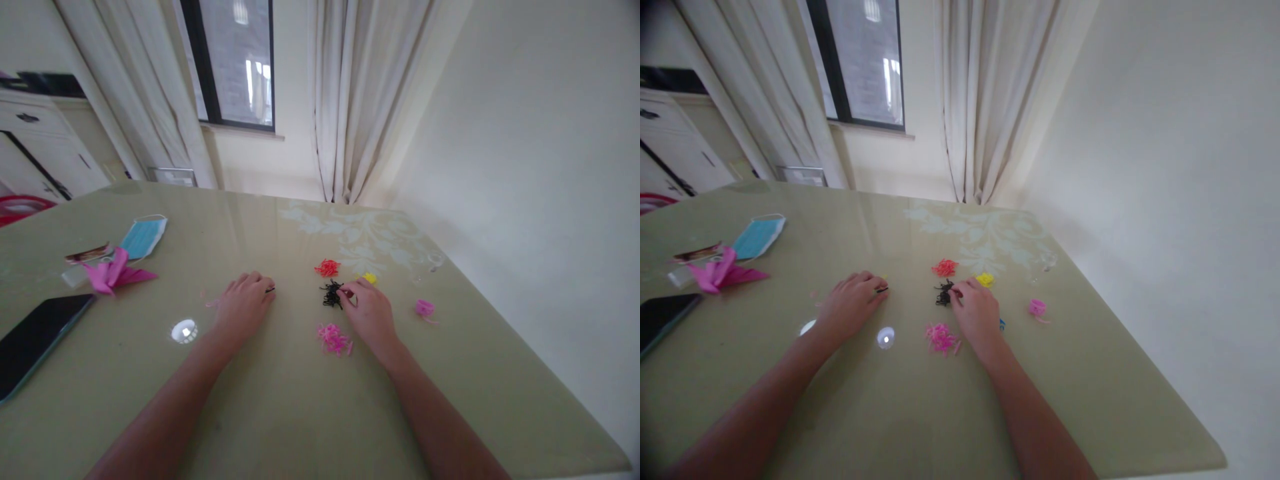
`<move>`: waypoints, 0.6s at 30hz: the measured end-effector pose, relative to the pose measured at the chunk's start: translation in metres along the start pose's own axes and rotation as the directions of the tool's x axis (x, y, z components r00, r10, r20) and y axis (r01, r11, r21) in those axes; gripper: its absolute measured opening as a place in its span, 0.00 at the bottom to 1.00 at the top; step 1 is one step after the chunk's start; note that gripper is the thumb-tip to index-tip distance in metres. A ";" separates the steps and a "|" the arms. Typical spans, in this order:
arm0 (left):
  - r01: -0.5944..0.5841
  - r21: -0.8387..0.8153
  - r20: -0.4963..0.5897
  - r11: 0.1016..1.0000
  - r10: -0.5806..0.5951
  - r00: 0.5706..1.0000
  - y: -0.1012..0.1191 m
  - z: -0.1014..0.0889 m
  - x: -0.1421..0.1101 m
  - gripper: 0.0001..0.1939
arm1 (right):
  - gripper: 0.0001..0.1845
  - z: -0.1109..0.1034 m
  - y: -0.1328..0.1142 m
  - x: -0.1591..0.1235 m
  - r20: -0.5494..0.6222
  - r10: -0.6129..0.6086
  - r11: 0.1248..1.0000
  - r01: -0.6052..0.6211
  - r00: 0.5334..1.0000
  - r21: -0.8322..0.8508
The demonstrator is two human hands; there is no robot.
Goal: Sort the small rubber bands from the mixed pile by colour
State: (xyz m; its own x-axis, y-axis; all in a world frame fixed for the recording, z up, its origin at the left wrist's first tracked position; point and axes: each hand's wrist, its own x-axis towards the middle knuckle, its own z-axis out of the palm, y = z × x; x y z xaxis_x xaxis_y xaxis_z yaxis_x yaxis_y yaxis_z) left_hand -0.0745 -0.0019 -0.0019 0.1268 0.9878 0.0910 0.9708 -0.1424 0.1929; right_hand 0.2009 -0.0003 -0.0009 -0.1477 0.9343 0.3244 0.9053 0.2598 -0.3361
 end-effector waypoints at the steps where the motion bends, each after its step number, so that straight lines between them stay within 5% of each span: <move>1: 0.008 0.008 0.014 1.000 -0.008 1.000 0.000 0.000 0.001 0.13 | 0.07 0.002 0.000 0.001 0.013 0.006 1.000 -0.006 1.000 -0.016; 6: 0.021 0.010 0.031 1.000 -0.021 0.999 0.000 0.003 0.006 0.13 | 0.09 0.005 0.001 0.004 0.060 0.017 0.999 -0.014 0.998 -0.049; 12: -0.016 0.068 -0.025 0.998 0.017 1.000 -0.003 0.009 0.005 0.12 | 0.10 0.001 0.001 0.001 -0.043 -0.021 1.000 0.022 0.999 0.018; 15: 0.004 -0.077 -0.098 0.997 -0.012 0.995 -0.005 0.009 0.006 0.11 | 0.09 0.001 0.001 -0.001 -0.099 -0.050 0.994 0.059 0.994 0.093; 18: 0.021 -0.399 -0.133 0.917 -0.081 0.988 -0.005 0.008 0.009 0.09 | 0.10 0.002 -0.001 -0.002 -0.139 -0.085 0.978 0.109 0.987 0.178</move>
State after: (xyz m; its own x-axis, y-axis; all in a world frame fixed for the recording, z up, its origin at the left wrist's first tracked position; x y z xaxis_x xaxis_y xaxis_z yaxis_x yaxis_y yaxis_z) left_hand -0.0763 0.0079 -0.0103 0.0197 0.9787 0.2042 0.8112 -0.1351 0.5689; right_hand 0.1992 -0.0021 -0.0031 -0.1670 0.8660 0.4713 0.7986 0.3992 -0.4505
